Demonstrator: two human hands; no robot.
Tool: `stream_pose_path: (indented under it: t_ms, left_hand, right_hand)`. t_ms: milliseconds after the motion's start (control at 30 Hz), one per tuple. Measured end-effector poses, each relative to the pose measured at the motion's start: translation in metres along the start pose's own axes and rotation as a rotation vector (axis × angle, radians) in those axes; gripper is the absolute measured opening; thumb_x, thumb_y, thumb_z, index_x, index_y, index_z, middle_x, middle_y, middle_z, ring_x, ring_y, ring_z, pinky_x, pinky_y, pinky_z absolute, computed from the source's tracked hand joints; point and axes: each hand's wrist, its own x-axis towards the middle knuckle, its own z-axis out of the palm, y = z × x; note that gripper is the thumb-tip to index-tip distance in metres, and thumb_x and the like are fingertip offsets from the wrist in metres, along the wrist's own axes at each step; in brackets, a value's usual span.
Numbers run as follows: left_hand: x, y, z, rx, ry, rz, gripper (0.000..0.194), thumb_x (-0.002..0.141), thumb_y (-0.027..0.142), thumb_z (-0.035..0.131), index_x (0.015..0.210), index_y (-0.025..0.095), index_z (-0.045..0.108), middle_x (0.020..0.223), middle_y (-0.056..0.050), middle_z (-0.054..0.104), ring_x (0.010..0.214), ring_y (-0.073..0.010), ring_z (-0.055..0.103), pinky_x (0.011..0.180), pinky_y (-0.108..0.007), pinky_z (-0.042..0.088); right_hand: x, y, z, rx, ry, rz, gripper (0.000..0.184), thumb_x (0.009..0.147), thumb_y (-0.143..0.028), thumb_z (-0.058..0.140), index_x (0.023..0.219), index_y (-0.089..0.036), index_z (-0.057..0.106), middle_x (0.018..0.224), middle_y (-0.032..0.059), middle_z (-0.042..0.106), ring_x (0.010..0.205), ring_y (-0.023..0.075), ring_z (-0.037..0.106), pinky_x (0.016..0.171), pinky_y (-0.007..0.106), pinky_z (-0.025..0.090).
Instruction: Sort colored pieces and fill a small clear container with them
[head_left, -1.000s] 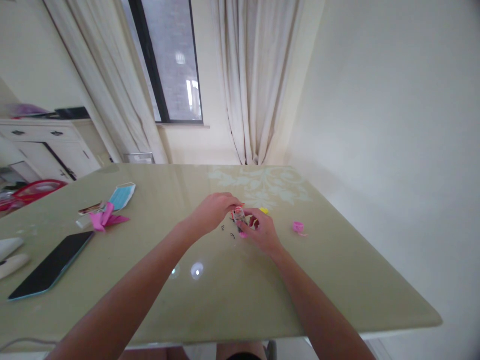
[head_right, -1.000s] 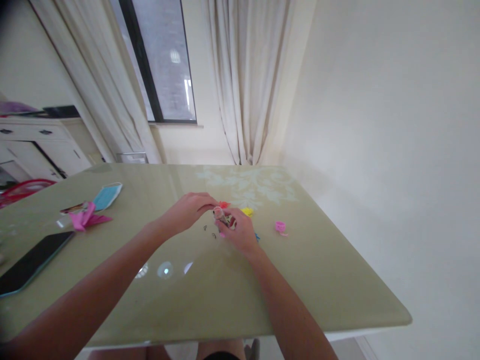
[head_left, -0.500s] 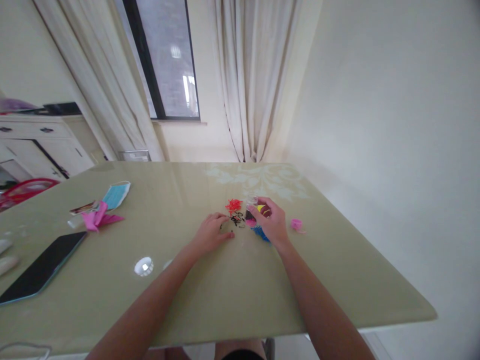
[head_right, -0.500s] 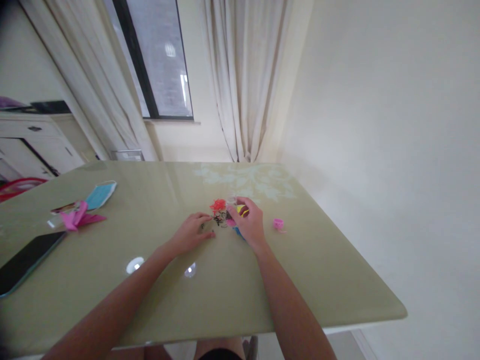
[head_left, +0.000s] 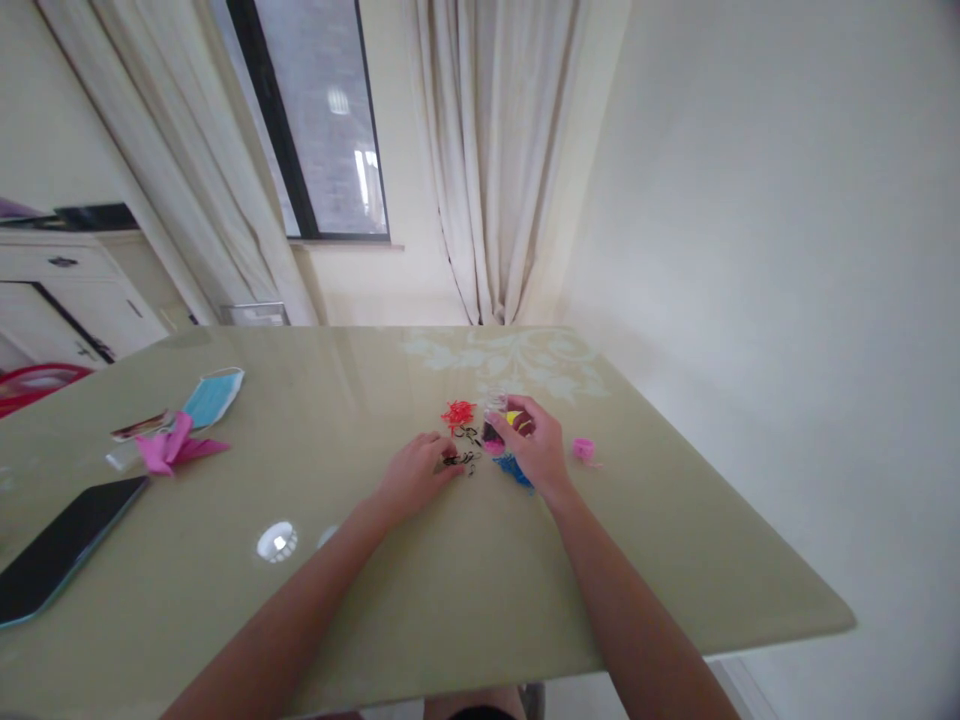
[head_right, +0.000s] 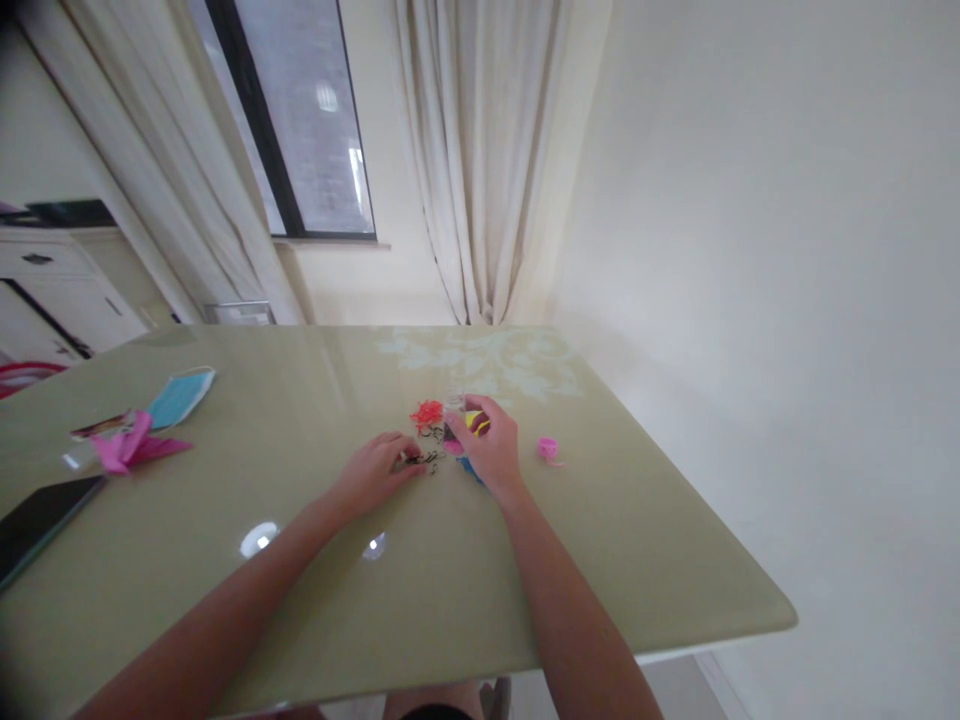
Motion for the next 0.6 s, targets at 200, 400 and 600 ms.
stream_pose_path:
  t_ms: [200,400,600]
  left_hand:
    - [0.010,-0.001,-0.008,0.003,-0.084,-0.047,0.032,0.104,0.037,0.050,0.095,0.020,0.077,0.096,-0.007,0.076,0.091,-0.0230,0.071,0.084,-0.034,0.053]
    - [0.020,0.000,-0.006,0.105,-0.085,-0.114,0.018,0.097,0.032,0.060,0.094,0.022,0.074,0.097,-0.008,0.077,0.095,-0.0255,0.072,0.082,-0.035,0.054]
    - [0.029,-0.004,-0.004,0.109,-0.041,-0.102,0.013,0.095,0.021,0.060,0.091,0.020,0.072,0.102,-0.009,0.075,0.096,-0.0238,0.071,0.085,-0.034,0.054]
  right_hand:
    - [0.000,-0.001,0.000,-0.004,0.007,-0.003,0.035,0.086,-0.048,0.076,0.108,-0.020,0.075,0.097,0.0071,0.078,0.065,0.0157,0.062,0.059,0.029,0.051]
    - [-0.001,-0.001,0.001,-0.001,-0.004,-0.004,0.036,0.085,-0.048,0.077,0.107,-0.020,0.076,0.097,0.0076,0.078,0.066,0.0162,0.062,0.058,0.030,0.051]
    - [-0.001,-0.002,0.000,-0.011,0.000,-0.006,0.035,0.085,-0.047,0.077,0.107,-0.020,0.075,0.097,0.0073,0.078,0.066,0.0159,0.061,0.059,0.030,0.050]
